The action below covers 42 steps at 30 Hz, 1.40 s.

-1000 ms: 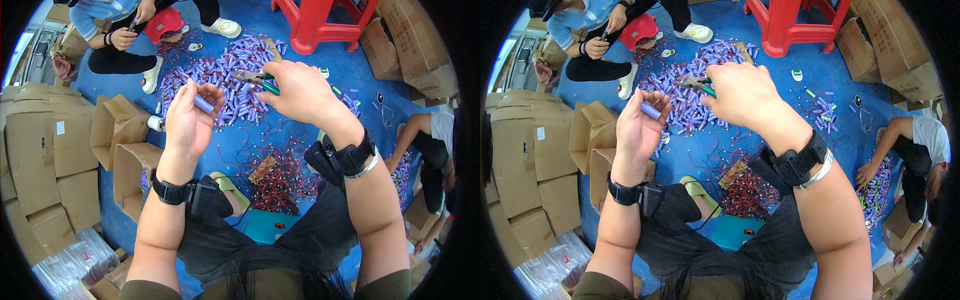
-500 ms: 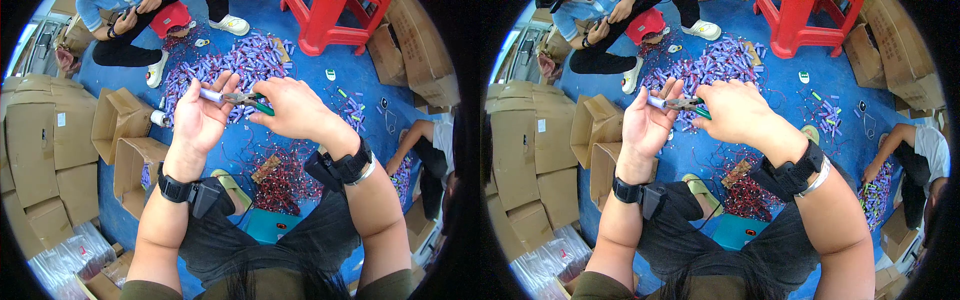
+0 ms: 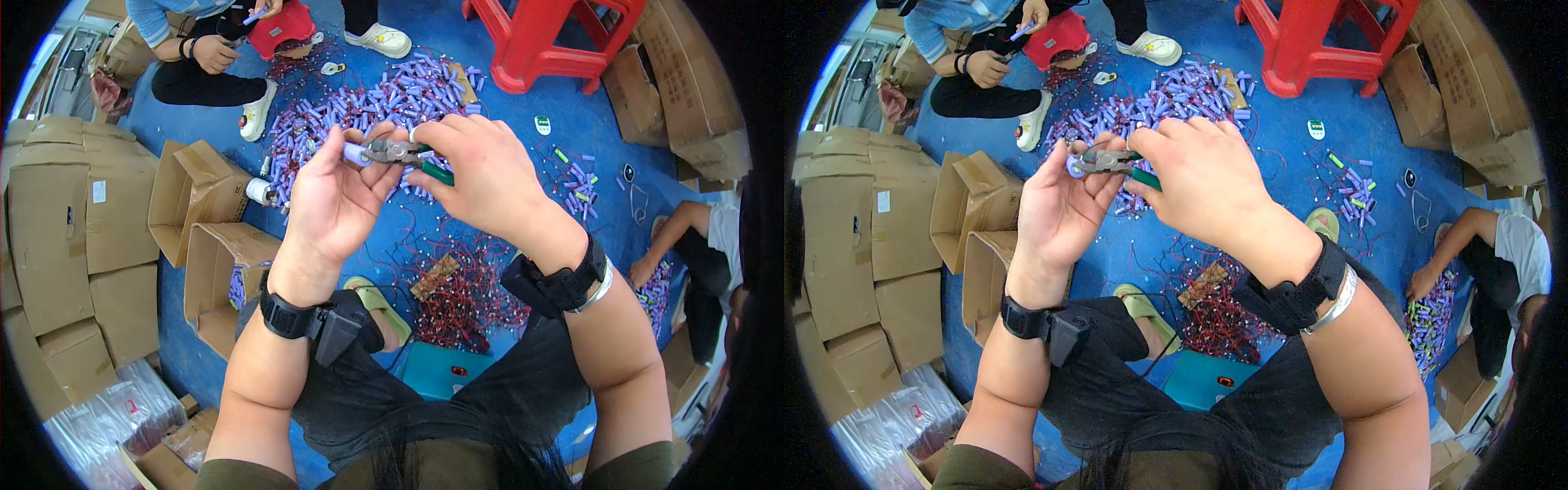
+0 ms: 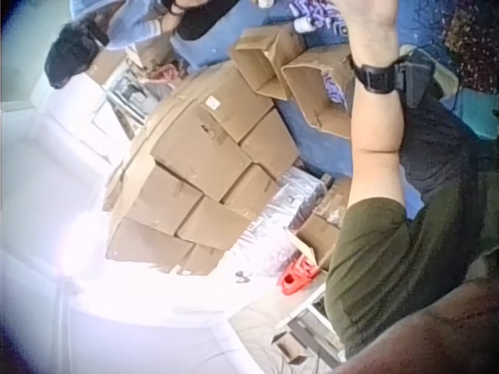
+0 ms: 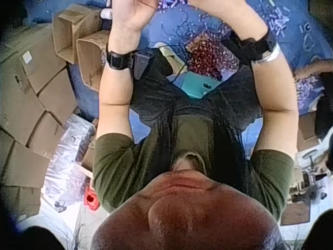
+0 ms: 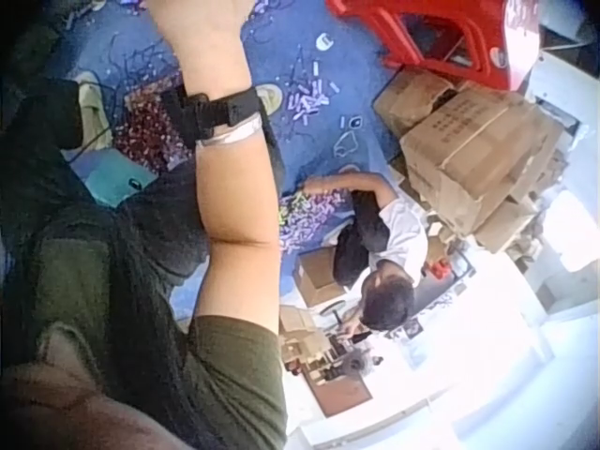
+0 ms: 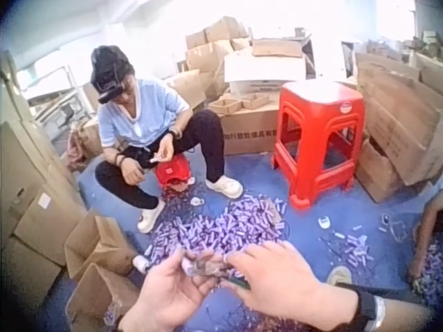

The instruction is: Cutting and preparing battery components or light strips using pliers.

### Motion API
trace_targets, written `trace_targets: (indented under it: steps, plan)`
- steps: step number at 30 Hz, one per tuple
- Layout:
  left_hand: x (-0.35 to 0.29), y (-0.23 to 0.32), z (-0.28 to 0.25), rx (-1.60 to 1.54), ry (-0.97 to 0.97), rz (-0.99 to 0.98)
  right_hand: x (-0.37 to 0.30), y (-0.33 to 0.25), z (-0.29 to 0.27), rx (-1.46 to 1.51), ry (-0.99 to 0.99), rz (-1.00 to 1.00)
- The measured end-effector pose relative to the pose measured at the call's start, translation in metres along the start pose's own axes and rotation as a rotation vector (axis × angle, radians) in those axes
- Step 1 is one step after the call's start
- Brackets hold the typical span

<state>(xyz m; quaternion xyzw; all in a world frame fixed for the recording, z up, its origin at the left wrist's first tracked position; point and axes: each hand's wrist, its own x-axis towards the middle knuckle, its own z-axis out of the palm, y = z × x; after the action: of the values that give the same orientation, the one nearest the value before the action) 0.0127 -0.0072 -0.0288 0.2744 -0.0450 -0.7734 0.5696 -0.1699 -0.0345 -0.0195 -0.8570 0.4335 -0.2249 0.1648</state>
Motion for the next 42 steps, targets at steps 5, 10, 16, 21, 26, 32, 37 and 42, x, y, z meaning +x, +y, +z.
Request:
trace_targets:
  steps: [5,10,16,21,26,32,37,42]
  plan:
    - [-0.006,0.002,0.002,0.503,0.052,0.188,0.003,-0.001,-0.007,0.203,-0.089,0.172]
    - [-0.013,-0.001,0.009,1.277,0.010,0.452,0.001,0.001,-0.013,0.269,-0.184,0.249]
    - [-0.009,-0.011,0.014,1.446,0.263,0.306,-0.002,0.004,0.007,-0.379,0.241,-0.067]
    - [-0.005,-0.008,0.018,1.477,0.305,0.108,0.002,0.003,0.012,-0.596,0.289,-0.073]
    - [-0.008,-0.016,-0.010,1.364,0.212,-0.007,0.014,0.022,-0.014,-0.517,0.345,0.033]
    - [0.001,-0.003,-0.037,1.191,0.280,0.170,0.015,0.030,-0.026,-0.206,0.279,-0.003]
    - [0.016,-0.025,-0.046,1.394,0.265,0.287,0.015,0.023,-0.045,-0.141,0.323,-0.082]
    - [0.027,-0.039,-0.050,1.671,0.187,0.459,0.019,-0.012,-0.076,0.060,0.354,-0.159]
